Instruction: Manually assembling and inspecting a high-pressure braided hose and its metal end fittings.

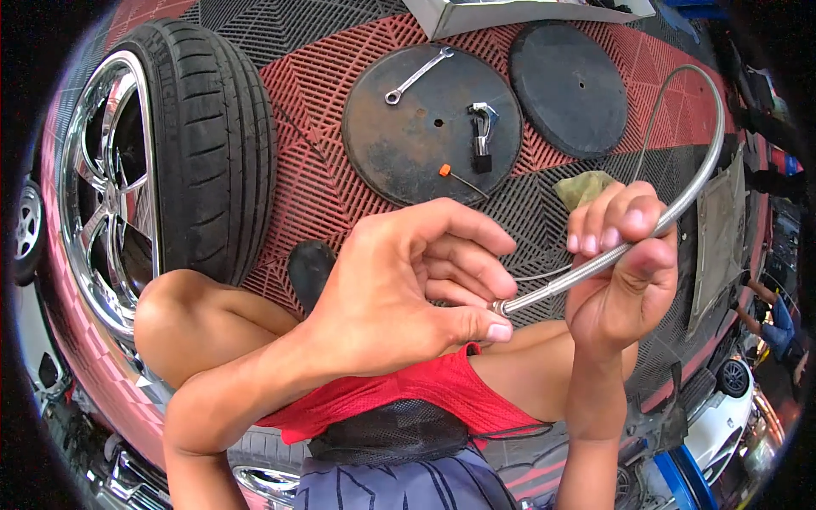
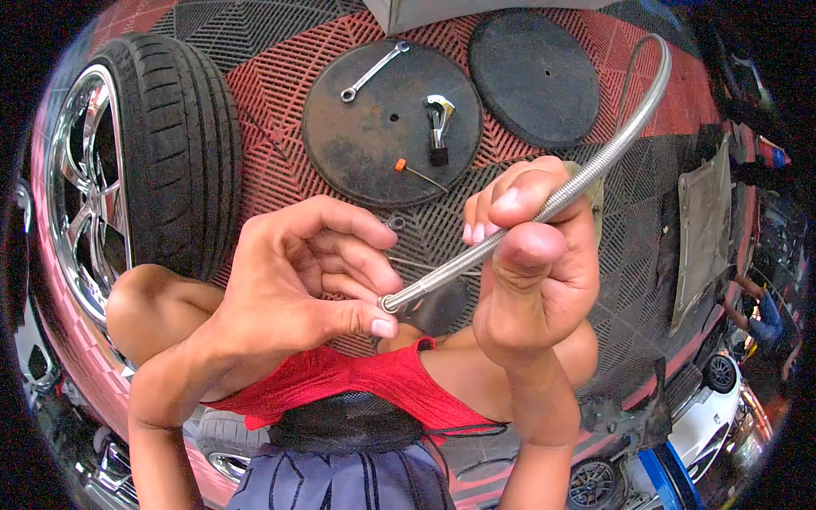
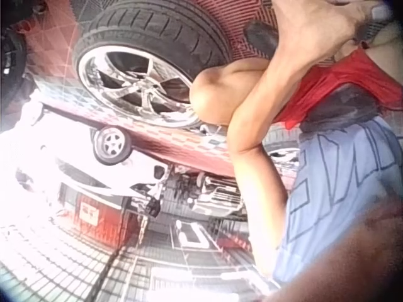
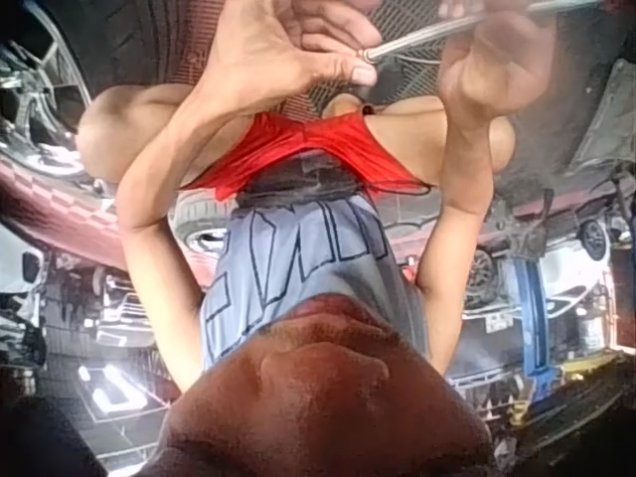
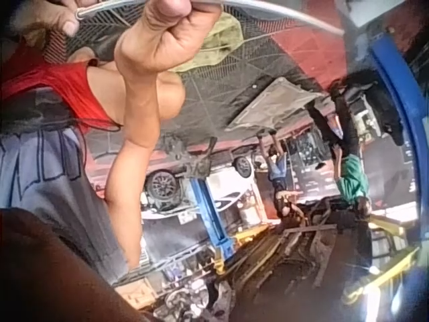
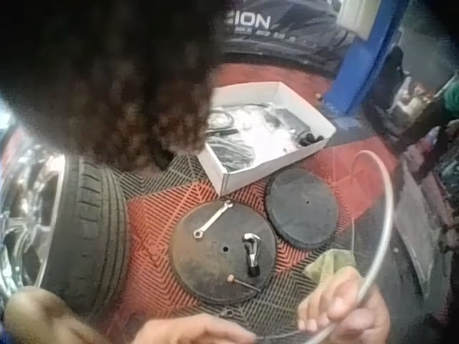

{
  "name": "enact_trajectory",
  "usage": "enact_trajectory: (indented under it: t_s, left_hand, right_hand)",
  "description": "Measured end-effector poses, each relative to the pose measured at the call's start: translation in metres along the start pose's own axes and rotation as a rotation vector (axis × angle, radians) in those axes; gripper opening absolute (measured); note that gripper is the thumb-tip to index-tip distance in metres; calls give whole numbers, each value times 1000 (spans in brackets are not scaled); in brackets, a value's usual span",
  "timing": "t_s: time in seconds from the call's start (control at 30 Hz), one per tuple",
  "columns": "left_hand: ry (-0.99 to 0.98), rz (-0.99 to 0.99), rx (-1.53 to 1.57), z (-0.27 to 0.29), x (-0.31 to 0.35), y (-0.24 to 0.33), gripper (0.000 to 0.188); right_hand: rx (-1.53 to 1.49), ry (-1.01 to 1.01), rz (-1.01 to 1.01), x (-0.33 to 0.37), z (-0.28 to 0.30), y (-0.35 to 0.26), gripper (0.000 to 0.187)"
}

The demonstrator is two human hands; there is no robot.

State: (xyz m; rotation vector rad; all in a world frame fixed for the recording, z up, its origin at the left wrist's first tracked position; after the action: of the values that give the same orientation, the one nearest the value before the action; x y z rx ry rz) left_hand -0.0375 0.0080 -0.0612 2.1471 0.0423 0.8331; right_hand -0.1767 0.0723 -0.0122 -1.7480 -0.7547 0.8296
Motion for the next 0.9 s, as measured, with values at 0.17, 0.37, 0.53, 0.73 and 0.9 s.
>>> enact_trajectory:
  t_s: [0.17, 0.37, 0.53, 0.73, 0.9]
  left_hand:
    - [-1, -14, -39, 1, 1, 4, 48]
    - [-14, -28, -33, 1, -1, 3, 47]
    - [-15, 47, 8, 1, 0, 0, 45]
    - [30, 115, 71, 2, -2, -6, 53]
    - [38, 137, 121, 4, -3, -14, 55]
  right_hand:
    - [-39, 21, -52, -1, 2, 6, 35]
    - [57, 5, -9, -2, 4, 6, 34]
    - [127, 25, 38, -2, 4, 2, 35]
    - [174, 43, 53, -1, 4, 1, 36]
    - [210, 39, 84, -3, 2, -2, 35]
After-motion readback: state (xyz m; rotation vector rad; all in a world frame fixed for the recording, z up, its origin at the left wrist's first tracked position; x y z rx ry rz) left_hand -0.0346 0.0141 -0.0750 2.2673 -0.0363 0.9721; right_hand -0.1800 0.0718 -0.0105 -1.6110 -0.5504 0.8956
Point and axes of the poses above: each hand's wrist, its own x-axis away from the middle knuckle, its own z-axis out of the back of the hand, y = z × x, the point moved 9 cm from there along -x, towards the middle knuckle, and after that the axes turned 1 degree about -z, right-handed, at the moved point
